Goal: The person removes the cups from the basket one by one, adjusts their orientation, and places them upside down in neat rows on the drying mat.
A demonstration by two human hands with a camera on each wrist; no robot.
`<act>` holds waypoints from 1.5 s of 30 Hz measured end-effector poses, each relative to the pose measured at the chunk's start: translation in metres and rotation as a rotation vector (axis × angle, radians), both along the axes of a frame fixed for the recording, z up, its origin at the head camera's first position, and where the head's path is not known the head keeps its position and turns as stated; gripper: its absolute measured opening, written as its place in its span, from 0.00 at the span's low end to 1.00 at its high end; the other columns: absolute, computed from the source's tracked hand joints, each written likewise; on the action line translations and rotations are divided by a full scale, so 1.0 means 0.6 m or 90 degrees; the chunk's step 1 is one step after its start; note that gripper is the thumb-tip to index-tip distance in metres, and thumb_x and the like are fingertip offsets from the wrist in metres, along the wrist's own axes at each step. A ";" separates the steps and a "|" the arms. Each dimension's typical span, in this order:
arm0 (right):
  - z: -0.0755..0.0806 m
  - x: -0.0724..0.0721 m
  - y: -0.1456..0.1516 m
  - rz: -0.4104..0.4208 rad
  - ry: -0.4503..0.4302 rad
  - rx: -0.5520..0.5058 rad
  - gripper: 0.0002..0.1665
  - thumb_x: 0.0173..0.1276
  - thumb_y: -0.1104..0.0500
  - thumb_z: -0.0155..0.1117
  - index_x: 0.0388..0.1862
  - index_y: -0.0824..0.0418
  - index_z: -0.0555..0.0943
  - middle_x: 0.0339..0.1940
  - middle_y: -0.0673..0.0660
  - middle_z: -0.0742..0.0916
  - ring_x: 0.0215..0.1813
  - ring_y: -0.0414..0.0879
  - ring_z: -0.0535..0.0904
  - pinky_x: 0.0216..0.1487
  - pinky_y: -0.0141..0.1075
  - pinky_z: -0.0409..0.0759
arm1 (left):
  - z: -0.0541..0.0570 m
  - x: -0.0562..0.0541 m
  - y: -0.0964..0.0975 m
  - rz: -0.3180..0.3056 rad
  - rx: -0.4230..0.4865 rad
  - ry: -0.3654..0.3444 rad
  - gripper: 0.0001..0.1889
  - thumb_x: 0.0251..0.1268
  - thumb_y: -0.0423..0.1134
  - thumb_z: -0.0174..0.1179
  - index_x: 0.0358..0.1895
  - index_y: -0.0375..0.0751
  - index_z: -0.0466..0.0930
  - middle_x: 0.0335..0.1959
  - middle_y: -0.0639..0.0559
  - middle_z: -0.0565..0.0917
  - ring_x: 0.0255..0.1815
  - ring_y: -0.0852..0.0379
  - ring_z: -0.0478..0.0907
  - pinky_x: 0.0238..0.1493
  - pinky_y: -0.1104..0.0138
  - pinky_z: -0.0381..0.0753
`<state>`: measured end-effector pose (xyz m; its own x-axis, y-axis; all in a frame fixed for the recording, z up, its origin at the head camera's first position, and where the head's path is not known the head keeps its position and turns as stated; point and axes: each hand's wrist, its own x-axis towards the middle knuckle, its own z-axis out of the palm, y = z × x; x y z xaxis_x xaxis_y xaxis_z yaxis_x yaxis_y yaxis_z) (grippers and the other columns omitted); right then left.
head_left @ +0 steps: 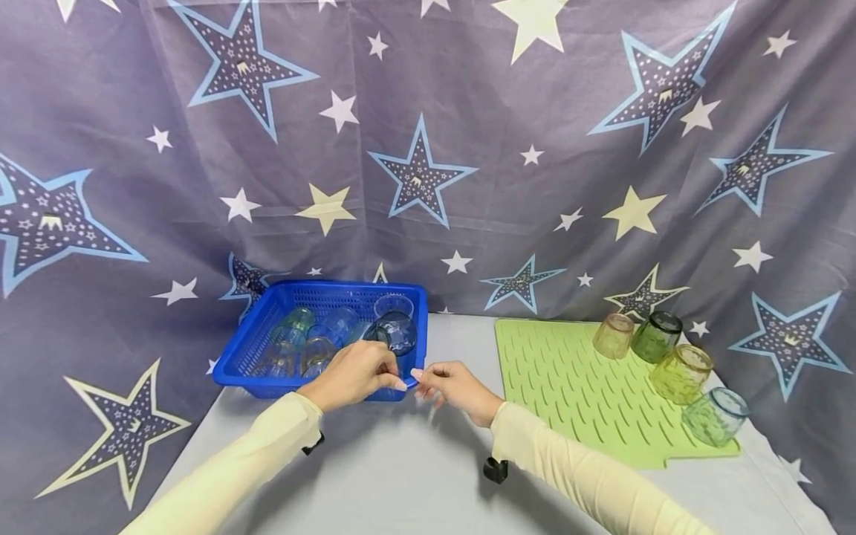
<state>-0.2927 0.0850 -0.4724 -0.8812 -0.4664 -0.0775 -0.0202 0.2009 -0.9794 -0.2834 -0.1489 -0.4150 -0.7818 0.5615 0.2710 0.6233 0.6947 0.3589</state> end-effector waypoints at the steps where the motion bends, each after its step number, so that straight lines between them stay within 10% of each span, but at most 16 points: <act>1: 0.001 0.000 0.000 -0.004 0.001 -0.004 0.27 0.75 0.42 0.65 0.42 0.67 0.85 0.41 0.65 0.89 0.46 0.63 0.83 0.48 0.55 0.83 | 0.004 -0.004 -0.004 0.000 0.005 0.001 0.08 0.63 0.49 0.72 0.31 0.53 0.88 0.27 0.65 0.78 0.23 0.68 0.73 0.25 0.70 0.76; 10: 0.001 0.004 -0.001 -0.019 -0.015 -0.023 0.25 0.74 0.44 0.66 0.41 0.68 0.85 0.41 0.68 0.89 0.43 0.61 0.84 0.46 0.55 0.84 | 0.031 -0.073 -0.106 0.110 -0.022 0.062 0.09 0.69 0.46 0.69 0.31 0.49 0.87 0.24 0.62 0.82 0.23 0.63 0.75 0.29 0.60 0.78; 22: -0.001 0.000 0.000 -0.012 -0.017 -0.029 0.30 0.75 0.42 0.65 0.46 0.73 0.84 0.42 0.67 0.89 0.50 0.70 0.82 0.44 0.49 0.85 | 0.042 -0.141 -0.263 0.245 -0.138 -0.012 0.07 0.58 0.35 0.74 0.38 0.39 0.87 0.30 0.50 0.84 0.31 0.50 0.81 0.37 0.46 0.80; 35: -0.011 0.010 0.000 -0.019 -0.028 -0.053 0.24 0.75 0.43 0.65 0.41 0.65 0.86 0.42 0.68 0.89 0.52 0.74 0.80 0.47 0.57 0.84 | 0.016 -0.160 -0.288 0.269 -0.245 -0.114 0.16 0.58 0.37 0.76 0.43 0.28 0.86 0.37 0.36 0.86 0.36 0.40 0.84 0.39 0.43 0.82; 45: -0.011 0.008 0.003 -0.029 -0.026 -0.054 0.28 0.73 0.41 0.66 0.44 0.68 0.85 0.42 0.68 0.89 0.46 0.63 0.85 0.45 0.56 0.85 | 0.012 -0.163 -0.291 0.229 -0.315 -0.011 0.15 0.52 0.33 0.77 0.25 0.40 0.75 0.23 0.47 0.78 0.24 0.46 0.79 0.27 0.46 0.80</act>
<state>-0.2881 0.0870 -0.4792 -0.8983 -0.4327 -0.0762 0.0280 0.1167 -0.9928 -0.3810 -0.3236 -0.4081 -0.9477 0.3176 0.0307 0.3158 0.9474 -0.0518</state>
